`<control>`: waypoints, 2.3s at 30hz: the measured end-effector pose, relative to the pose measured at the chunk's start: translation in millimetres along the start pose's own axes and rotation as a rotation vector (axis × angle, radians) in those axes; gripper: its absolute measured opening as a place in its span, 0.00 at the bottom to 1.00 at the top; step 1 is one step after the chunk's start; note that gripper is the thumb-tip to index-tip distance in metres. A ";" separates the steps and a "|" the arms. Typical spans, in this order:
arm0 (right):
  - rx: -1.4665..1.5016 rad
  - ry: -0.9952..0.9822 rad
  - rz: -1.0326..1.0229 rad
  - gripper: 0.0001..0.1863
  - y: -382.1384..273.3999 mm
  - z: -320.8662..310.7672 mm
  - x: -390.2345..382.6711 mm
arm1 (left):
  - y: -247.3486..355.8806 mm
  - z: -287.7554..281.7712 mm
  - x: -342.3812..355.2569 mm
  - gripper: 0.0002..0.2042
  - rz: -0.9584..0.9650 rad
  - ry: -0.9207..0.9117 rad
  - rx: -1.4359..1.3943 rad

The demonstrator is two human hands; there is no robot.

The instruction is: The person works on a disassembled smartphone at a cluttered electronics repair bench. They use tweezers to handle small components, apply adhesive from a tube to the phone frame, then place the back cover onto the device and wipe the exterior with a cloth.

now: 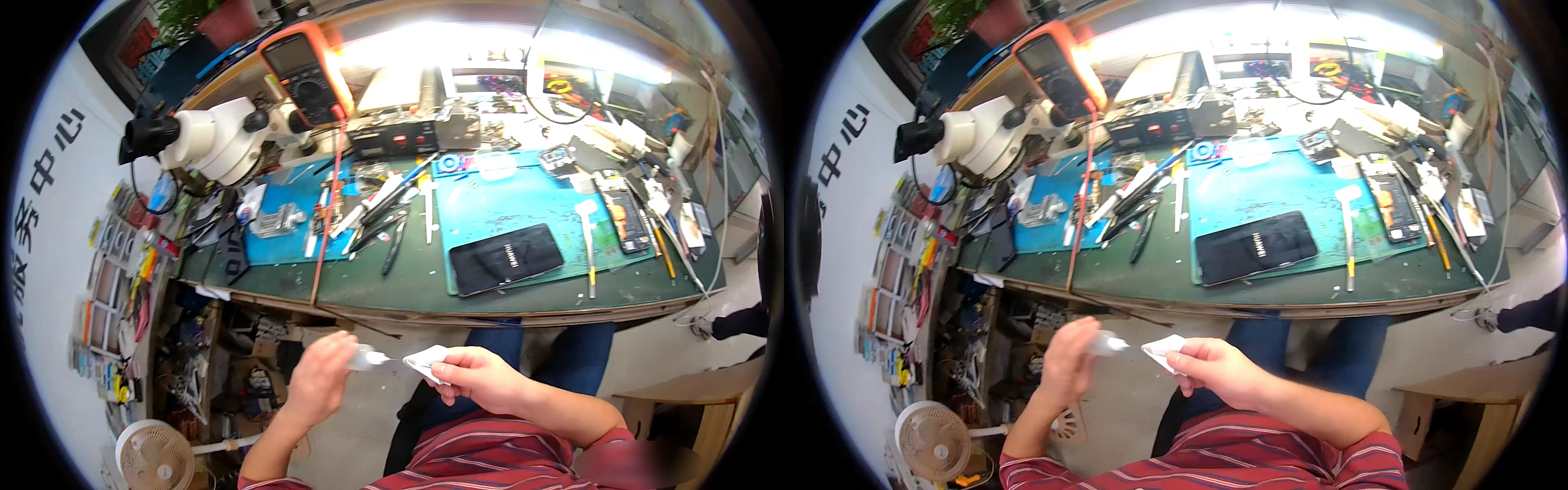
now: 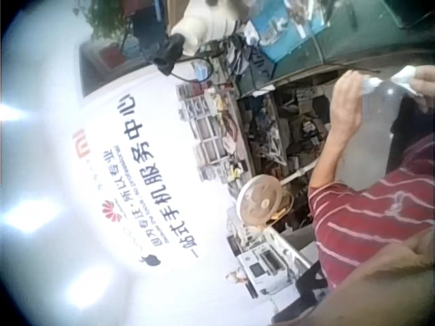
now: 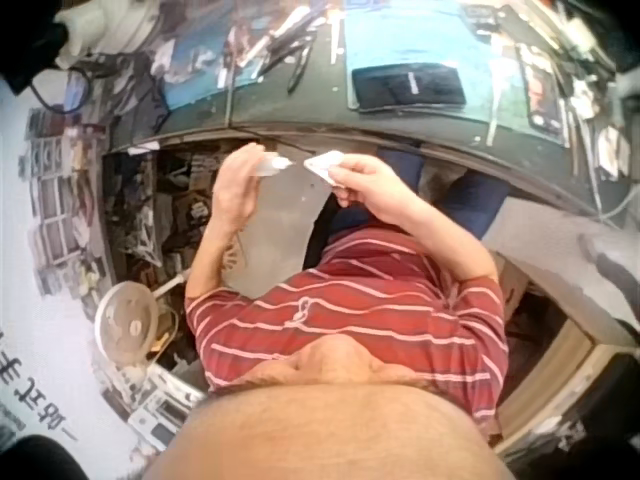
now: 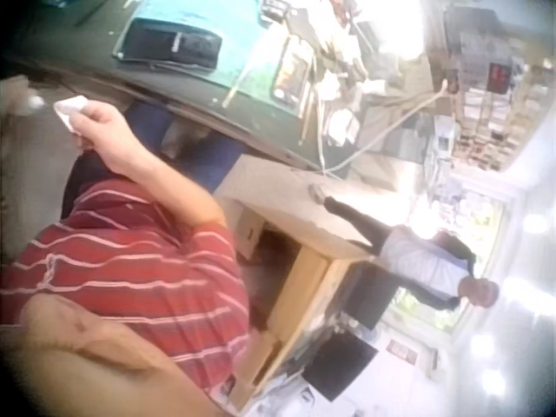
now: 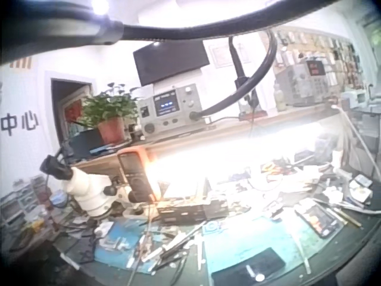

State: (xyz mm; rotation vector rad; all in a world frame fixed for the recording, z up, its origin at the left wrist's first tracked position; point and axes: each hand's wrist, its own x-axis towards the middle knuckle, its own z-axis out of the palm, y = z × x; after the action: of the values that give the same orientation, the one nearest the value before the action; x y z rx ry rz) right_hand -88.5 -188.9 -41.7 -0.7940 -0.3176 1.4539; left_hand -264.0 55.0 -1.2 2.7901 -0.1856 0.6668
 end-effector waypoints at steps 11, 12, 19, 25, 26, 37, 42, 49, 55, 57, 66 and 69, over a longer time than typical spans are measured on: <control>-2.169 0.881 -0.621 0.07 -108.3 -61.5 -78.2 | -127.7 28.7 -5.1 0.30 -0.671 0.618 -0.219; -2.207 0.862 -0.568 0.08 -107.2 -58.4 -70.6 | -133.1 34.4 -9.5 0.30 -0.694 0.627 -0.246; -2.228 0.469 -0.665 0.37 -103.9 -35.4 -34.7 | -138.2 45.4 -3.0 0.34 -0.660 0.582 -0.318; -2.293 0.641 -0.585 0.41 -121.8 -48.2 -31.8 | -141.0 54.8 0.4 0.33 -0.535 0.671 -0.342; -2.255 0.567 -0.609 0.41 -118.4 -39.5 -19.1 | -141.4 55.7 2.5 0.33 -0.526 0.668 -0.341; -2.270 0.396 -0.573 0.42 -125.2 -36.4 -5.3 | -143.0 54.7 -1.5 0.33 -0.544 0.724 -0.291; -2.316 0.322 -0.627 0.42 -141.8 -55.2 -28.2 | -141.3 54.0 -13.0 0.32 -0.588 0.746 -0.199; -2.239 0.024 -0.628 0.43 -142.4 -37.0 18.6 | -145.0 51.3 -10.0 0.33 -0.579 0.757 -0.267; -2.231 0.000 -0.663 0.43 -150.7 -48.5 25.7 | -136.7 50.6 -5.6 0.36 -0.606 0.756 -0.293; -2.204 -0.095 -0.672 0.44 -147.4 -42.4 18.5 | -138.2 49.8 -5.3 0.36 -0.616 0.753 -0.301; -2.242 -0.017 -0.593 0.44 -150.4 -46.8 19.5 | -144.5 52.9 -8.0 0.34 -0.600 0.754 -0.303; -2.313 0.213 -0.515 0.43 -165.1 -70.2 -17.4 | -144.3 55.3 -15.1 0.31 -0.605 0.763 -0.260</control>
State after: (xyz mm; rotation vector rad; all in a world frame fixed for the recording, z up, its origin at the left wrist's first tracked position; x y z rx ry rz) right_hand 79.1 -213.1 20.0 -2.2737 -1.9502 -0.1506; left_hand -227.2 178.2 -88.3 1.9927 0.6358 1.3266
